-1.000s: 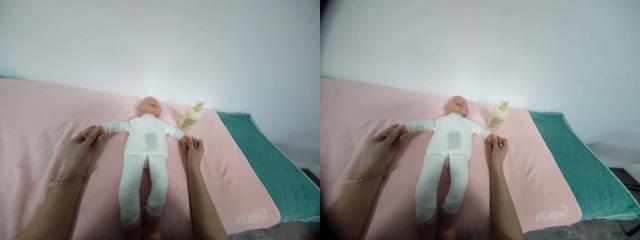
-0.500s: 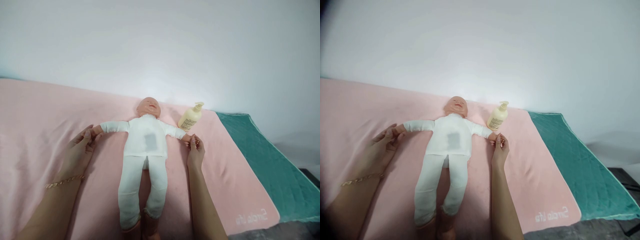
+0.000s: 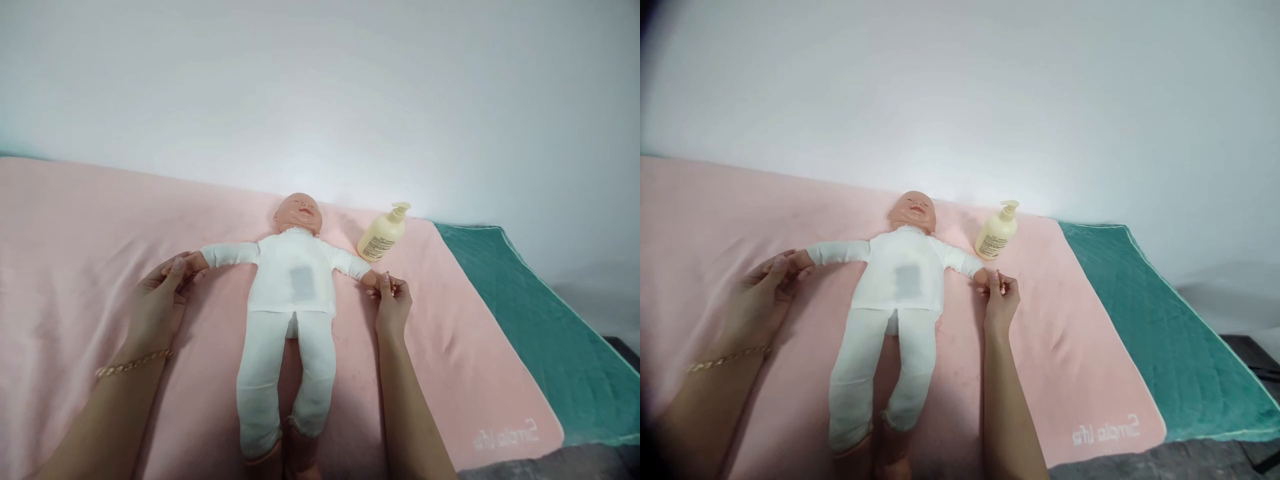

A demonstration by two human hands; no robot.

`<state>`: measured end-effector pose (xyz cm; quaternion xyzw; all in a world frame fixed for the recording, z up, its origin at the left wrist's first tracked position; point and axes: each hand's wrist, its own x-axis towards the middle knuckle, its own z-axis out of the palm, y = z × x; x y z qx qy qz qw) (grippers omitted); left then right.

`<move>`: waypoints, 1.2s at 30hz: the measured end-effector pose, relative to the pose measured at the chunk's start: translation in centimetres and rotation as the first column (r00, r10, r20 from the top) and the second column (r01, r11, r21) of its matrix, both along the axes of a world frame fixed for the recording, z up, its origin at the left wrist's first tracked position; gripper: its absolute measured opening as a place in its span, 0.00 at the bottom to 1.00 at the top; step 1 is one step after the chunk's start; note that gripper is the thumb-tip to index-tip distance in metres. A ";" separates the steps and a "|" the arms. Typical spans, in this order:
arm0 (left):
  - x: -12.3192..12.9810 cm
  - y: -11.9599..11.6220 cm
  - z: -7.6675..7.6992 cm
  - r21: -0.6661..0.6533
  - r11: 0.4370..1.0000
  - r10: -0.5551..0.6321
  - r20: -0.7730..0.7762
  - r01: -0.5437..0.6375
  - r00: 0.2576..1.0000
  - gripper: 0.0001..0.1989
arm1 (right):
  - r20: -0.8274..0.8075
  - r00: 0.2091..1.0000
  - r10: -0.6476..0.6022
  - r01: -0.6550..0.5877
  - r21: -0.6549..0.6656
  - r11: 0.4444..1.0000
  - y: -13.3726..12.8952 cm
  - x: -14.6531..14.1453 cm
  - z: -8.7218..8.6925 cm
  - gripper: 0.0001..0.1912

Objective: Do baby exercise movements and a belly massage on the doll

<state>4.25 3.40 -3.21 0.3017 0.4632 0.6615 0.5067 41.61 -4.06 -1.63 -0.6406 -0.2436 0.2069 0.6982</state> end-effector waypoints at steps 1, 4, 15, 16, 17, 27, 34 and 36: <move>0.0 0.0 0.0 0.005 1.000 0.000 0.000 0.000 1.000 0.12 | 0.004 1.000 -0.001 0.001 0.001 1.000 0.0 0.0 0.0 0.28; 0.0 0.0 -0.1 0.006 1.000 -0.002 0.007 0.002 1.000 0.11 | -0.001 1.000 -0.007 0.007 0.012 1.000 0.1 0.2 -0.2 0.29; -0.9 0.2 -0.7 -0.018 0.999 -0.046 0.103 0.048 0.994 0.17 | -0.173 0.981 0.087 -0.052 0.195 0.979 0.5 1.5 -1.2 0.29; -0.9 0.2 -0.6 -0.024 0.998 -0.055 0.106 0.057 0.993 0.19 | -0.180 0.980 0.091 -0.056 0.189 0.980 0.5 1.5 -1.2 0.30; -0.8 0.1 -0.5 -0.032 0.997 -0.060 0.109 0.064 0.992 0.20 | -0.184 0.979 0.092 -0.059 0.178 0.982 0.5 1.4 -1.1 0.31; 0.3 -1.5 1.7 -0.040 0.997 0.061 0.061 -0.059 0.996 0.30 | -0.148 0.987 0.063 -0.043 0.129 0.991 1.0 1.2 -1.6 0.34; -0.6 -6.4 2.0 0.139 0.940 0.342 -0.375 -0.313 0.862 0.21 | -0.111 0.992 0.061 -0.044 0.144 0.989 1.5 1.1 -2.0 0.33; 0.5 -10.2 1.9 0.196 0.942 0.332 -0.412 -0.274 0.848 0.15 | -0.107 0.992 0.066 -0.050 0.144 0.988 1.5 1.1 -2.0 0.34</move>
